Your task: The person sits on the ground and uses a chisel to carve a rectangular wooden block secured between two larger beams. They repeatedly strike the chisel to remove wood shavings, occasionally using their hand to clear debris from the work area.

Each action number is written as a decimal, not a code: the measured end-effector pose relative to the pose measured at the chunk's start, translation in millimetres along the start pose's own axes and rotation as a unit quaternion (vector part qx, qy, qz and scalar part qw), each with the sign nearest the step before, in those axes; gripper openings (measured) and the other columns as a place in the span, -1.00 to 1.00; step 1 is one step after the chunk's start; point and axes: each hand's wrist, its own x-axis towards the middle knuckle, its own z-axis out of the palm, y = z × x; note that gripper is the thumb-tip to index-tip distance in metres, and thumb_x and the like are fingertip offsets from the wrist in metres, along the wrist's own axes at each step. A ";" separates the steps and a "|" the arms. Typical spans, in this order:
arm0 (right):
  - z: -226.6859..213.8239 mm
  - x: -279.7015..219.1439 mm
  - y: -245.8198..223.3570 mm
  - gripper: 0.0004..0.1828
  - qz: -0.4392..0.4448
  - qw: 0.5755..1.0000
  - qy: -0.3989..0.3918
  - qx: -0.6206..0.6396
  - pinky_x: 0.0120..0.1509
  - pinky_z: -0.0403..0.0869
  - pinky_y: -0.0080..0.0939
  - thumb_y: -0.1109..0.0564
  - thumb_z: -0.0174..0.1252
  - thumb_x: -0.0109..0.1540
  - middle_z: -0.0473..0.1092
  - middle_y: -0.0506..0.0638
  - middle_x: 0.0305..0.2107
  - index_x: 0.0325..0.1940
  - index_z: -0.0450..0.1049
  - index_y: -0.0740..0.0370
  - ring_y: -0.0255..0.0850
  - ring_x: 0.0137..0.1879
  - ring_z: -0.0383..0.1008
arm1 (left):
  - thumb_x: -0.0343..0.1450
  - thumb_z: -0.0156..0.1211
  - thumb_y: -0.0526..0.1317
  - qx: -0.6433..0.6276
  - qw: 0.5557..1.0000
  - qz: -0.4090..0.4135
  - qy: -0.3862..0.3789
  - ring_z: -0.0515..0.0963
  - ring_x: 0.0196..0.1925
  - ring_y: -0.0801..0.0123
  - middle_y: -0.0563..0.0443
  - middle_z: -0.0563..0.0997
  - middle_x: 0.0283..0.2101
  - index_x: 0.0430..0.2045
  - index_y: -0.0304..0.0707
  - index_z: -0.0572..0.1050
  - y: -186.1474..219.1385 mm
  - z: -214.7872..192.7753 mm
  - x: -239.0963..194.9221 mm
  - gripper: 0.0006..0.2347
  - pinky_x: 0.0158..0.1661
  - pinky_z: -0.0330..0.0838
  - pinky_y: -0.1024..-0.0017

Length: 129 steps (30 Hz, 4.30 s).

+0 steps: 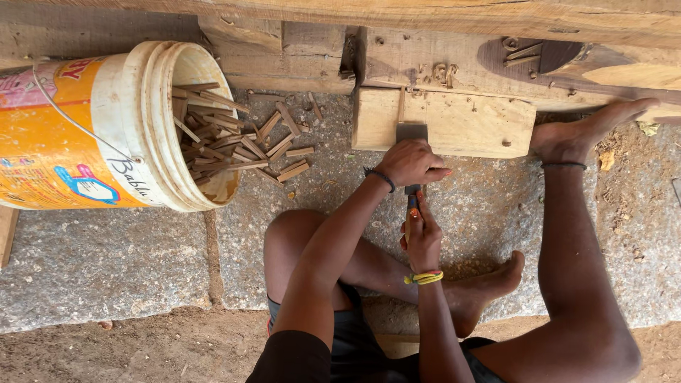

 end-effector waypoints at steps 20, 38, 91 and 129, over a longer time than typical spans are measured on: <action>14.7 17.8 -8.6 -0.48 0.005 0.999 0.004 0.039 -0.67 0.19 -0.35 0.10 -0.13 0.44 0.29 -0.10 -0.60 0.51 0.23 0.20 -0.46 -0.63 0.18 | 0.39 -0.04 0.38 -0.013 0.999 0.010 0.035 0.58 -0.32 0.32 0.00 0.61 -0.57 -0.53 -0.03 0.69 -14.8 -20.5 14.1 -0.46 -0.17 0.50 0.24; 33.3 62.4 -26.1 -0.45 0.023 0.998 0.000 0.051 -0.65 0.22 -0.37 0.06 -0.14 0.45 0.27 -0.11 -0.61 0.54 0.16 0.17 -0.46 -0.62 0.17 | 0.37 0.03 0.38 0.006 0.995 0.018 0.096 0.57 -0.43 0.19 -0.01 0.50 -0.66 -0.77 -0.10 0.55 -41.3 -48.1 33.4 -0.43 -0.36 0.48 0.15; -37.3 -5.7 -0.5 -0.43 0.017 0.996 0.026 0.084 -0.66 0.25 -0.39 0.08 -0.08 0.39 0.39 -0.04 -0.56 0.51 0.19 0.17 -0.45 -0.64 0.25 | 0.36 0.15 0.37 0.074 0.949 0.045 0.304 0.47 0.23 0.08 -0.18 0.49 0.19 0.22 -0.17 0.31 -14.9 -45.4 -25.6 -0.30 0.32 0.27 -0.04; -1.1 -13.1 0.8 -0.48 0.022 0.999 -0.014 0.030 -0.68 0.21 -0.36 0.14 -0.12 0.40 0.36 -0.06 -0.60 0.47 0.24 0.24 -0.43 -0.67 0.20 | 0.47 -0.02 0.25 0.005 0.997 0.054 0.057 0.59 -0.38 0.32 0.03 0.56 -0.65 -0.68 -0.08 0.58 9.7 -2.3 -15.1 -0.51 -0.24 0.53 0.26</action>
